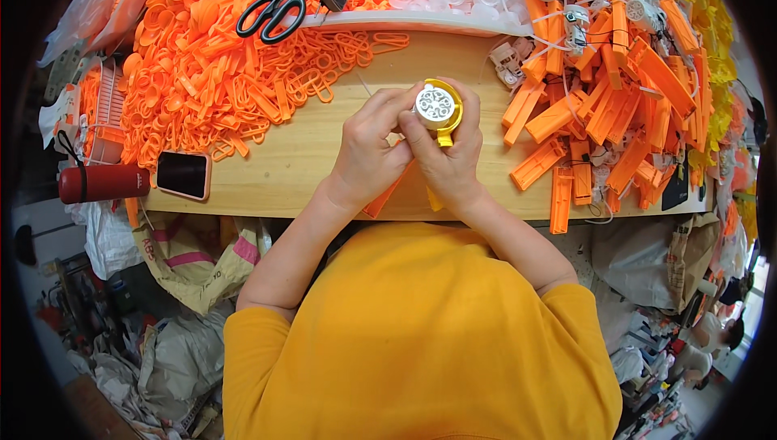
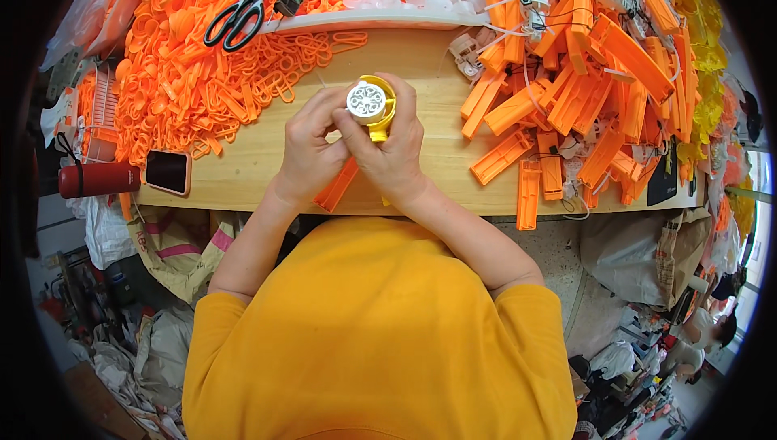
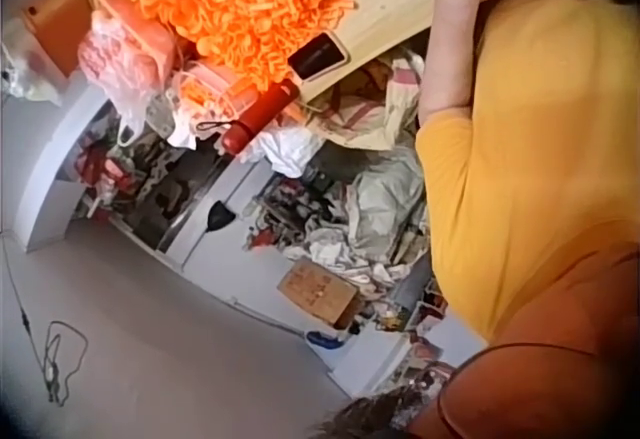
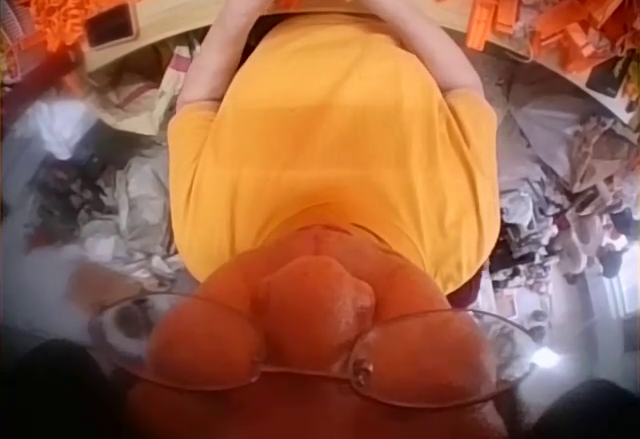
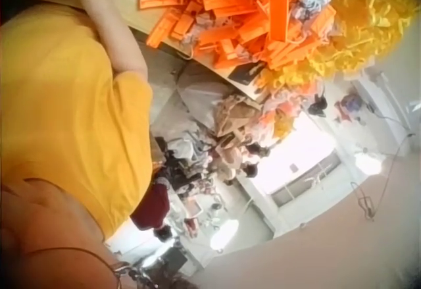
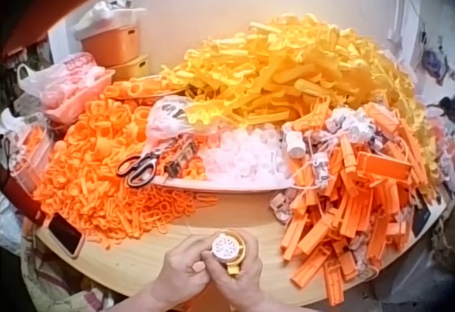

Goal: Assembling toy guns from plastic components at a workbench.

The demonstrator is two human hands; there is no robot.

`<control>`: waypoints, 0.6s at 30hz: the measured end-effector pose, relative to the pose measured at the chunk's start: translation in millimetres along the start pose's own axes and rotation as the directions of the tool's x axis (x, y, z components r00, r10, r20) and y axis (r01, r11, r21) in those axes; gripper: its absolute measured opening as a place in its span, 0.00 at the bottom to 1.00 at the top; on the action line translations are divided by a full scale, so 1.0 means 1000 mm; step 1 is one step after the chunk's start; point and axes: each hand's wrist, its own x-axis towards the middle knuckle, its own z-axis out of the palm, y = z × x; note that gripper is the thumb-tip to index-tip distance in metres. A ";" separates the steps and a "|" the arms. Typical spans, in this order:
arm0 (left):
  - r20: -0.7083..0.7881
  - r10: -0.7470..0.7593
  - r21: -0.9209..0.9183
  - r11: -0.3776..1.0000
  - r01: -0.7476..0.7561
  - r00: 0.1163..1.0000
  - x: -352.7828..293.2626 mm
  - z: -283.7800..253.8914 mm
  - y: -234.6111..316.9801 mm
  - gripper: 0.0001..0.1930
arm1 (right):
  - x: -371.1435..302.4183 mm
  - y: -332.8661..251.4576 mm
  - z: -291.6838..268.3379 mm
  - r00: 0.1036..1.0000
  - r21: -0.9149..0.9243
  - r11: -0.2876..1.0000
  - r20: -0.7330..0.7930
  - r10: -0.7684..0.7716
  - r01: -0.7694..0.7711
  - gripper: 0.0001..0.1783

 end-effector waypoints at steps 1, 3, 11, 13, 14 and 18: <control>-0.002 -0.001 0.001 1.000 0.001 1.000 0.002 -0.001 0.000 0.23 | 0.001 0.001 -0.002 0.999 0.044 0.998 -0.010 0.040 -0.040 0.26; 0.112 -0.092 -0.206 0.972 0.114 0.989 0.007 -0.006 0.002 0.21 | 0.003 0.004 -0.008 0.992 0.133 0.984 -0.022 0.122 -0.118 0.21; 0.229 -0.550 0.349 0.817 0.460 0.803 -0.015 -0.070 -0.022 0.08 | 0.011 0.016 -0.038 0.981 0.258 0.951 -0.058 0.188 -0.167 0.17; 0.291 -0.510 0.379 0.838 0.392 0.809 -0.028 -0.064 -0.022 0.08 | 0.010 0.017 -0.039 0.965 0.329 0.917 -0.056 0.256 -0.225 0.17; 0.354 -0.468 0.403 0.858 0.320 0.810 -0.032 -0.061 -0.023 0.08 | 0.009 0.018 -0.039 0.945 0.396 0.875 -0.050 0.322 -0.277 0.18; -0.027 -0.191 0.741 0.655 0.148 0.981 -0.020 -0.084 -0.046 0.07 | 0.012 0.025 -0.029 0.922 0.473 0.825 -0.061 0.382 -0.310 0.18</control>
